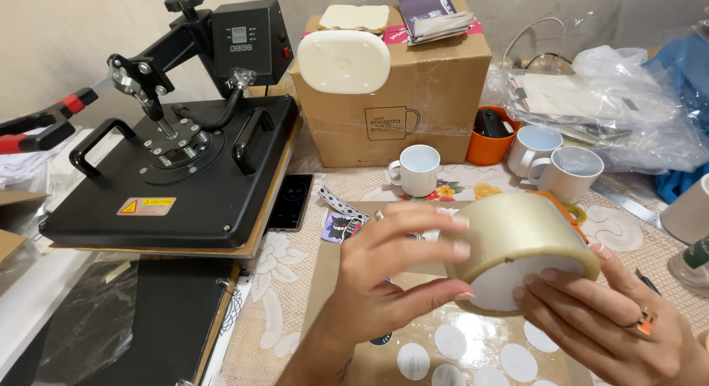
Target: Organizing circular stickers by peeling them from a backing, cutting them with scissors, and preparing them for transfer using tape.
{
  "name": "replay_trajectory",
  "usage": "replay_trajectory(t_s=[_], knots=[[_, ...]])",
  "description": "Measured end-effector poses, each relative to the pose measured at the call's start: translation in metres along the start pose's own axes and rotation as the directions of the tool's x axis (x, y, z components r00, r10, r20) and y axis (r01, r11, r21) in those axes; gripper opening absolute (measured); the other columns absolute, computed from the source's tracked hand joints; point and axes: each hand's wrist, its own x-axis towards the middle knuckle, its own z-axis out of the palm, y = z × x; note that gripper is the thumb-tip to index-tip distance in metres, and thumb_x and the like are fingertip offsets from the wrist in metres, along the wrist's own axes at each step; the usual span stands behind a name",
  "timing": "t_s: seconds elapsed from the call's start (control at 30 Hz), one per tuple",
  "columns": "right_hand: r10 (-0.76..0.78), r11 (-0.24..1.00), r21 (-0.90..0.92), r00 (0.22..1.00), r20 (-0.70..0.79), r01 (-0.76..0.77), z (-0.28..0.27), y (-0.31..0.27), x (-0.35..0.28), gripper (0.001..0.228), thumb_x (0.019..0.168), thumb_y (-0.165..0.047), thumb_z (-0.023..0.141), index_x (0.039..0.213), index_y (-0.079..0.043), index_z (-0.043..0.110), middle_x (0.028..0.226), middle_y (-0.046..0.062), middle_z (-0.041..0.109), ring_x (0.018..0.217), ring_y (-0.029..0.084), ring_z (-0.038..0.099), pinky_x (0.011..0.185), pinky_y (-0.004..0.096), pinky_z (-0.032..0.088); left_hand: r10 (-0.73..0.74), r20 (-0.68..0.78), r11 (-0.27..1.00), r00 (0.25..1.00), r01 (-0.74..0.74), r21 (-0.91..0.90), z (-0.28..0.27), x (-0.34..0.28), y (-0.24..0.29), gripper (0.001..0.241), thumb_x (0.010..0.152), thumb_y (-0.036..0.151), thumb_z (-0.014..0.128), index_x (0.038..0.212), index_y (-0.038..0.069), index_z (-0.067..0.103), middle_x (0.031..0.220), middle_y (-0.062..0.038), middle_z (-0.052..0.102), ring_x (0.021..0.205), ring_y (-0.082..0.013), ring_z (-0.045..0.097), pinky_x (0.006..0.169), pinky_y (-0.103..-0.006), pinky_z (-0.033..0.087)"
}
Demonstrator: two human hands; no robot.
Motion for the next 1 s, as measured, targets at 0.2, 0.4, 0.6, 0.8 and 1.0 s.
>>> replay_trajectory(t_s=[0.2, 0.4, 0.6, 0.8, 1.0], knots=[[0.076, 0.997, 0.043, 0.991, -0.106, -0.071, 0.03, 0.001, -0.009, 0.021, 0.091, 0.001, 0.061, 0.11, 0.003, 0.07, 0.107, 0.018, 0.071, 0.103, 0.031, 0.06, 0.094, 0.063, 0.056, -0.502, 0.254, 0.848, 0.827, 0.528, -0.041, 0.0, 0.008, 0.01, 0.074, 0.068, 0.033, 0.082, 0.134, 0.009, 0.059, 0.135, -0.007, 0.066, 0.116, -0.0147, 0.061, 0.099, -0.0322, 0.05], [0.209, 0.953, 0.263, 0.952, -0.226, -0.147, 0.037, 0.0, 0.01, 0.008, 0.082, 0.003, 0.068, 0.091, 0.003, 0.069, 0.085, 0.018, 0.069, 0.088, 0.038, 0.066, 0.089, 0.075, 0.056, -0.675, 0.342, 0.609, 0.654, 0.755, -0.242, 0.012, 0.009, 0.016, 0.06, 0.059, 0.03, 0.084, 0.112, 0.005, 0.069, 0.098, -0.001, 0.071, 0.092, -0.0075, 0.064, 0.084, -0.0225, 0.055], [0.319, 0.869, 0.453, 0.924, -0.209, -0.198, 0.021, 0.003, 0.055, 0.014, 0.089, -0.005, 0.058, 0.078, 0.002, 0.063, 0.081, 0.017, 0.063, 0.082, 0.037, 0.066, 0.088, 0.067, 0.057, -0.711, 0.45, 0.355, 0.54, 0.828, -0.433, 0.017, 0.0, 0.008, 0.066, 0.066, 0.02, 0.084, 0.125, 0.002, 0.061, 0.1, -0.004, 0.072, 0.094, -0.011, 0.069, 0.079, -0.0256, 0.06], [0.35, 0.845, 0.494, 0.91, -0.223, -0.204, 0.018, 0.003, 0.068, 0.017, 0.089, -0.006, 0.058, 0.074, 0.001, 0.06, 0.075, 0.014, 0.06, 0.069, 0.032, 0.061, 0.083, 0.062, 0.059, -0.706, 0.476, 0.266, 0.524, 0.82, -0.507, 0.019, -0.001, 0.009, 0.073, 0.07, 0.017, 0.082, 0.136, -0.001, 0.055, 0.101, -0.008, 0.072, 0.092, -0.012, 0.069, 0.079, -0.0257, 0.058], [0.36, 0.849, 0.482, 0.905, -0.227, -0.217, 0.034, -0.006, 0.052, 0.015, 0.089, -0.006, 0.058, 0.075, -0.001, 0.057, 0.067, 0.01, 0.048, 0.064, 0.03, 0.053, 0.058, 0.046, 0.053, -0.743, 0.475, 0.257, 0.471, 0.857, -0.448, 0.019, 0.002, 0.015, 0.069, 0.068, 0.019, 0.083, 0.13, 0.003, 0.057, 0.092, -0.005, 0.071, 0.085, -0.0084, 0.066, 0.068, -0.0221, 0.055]])
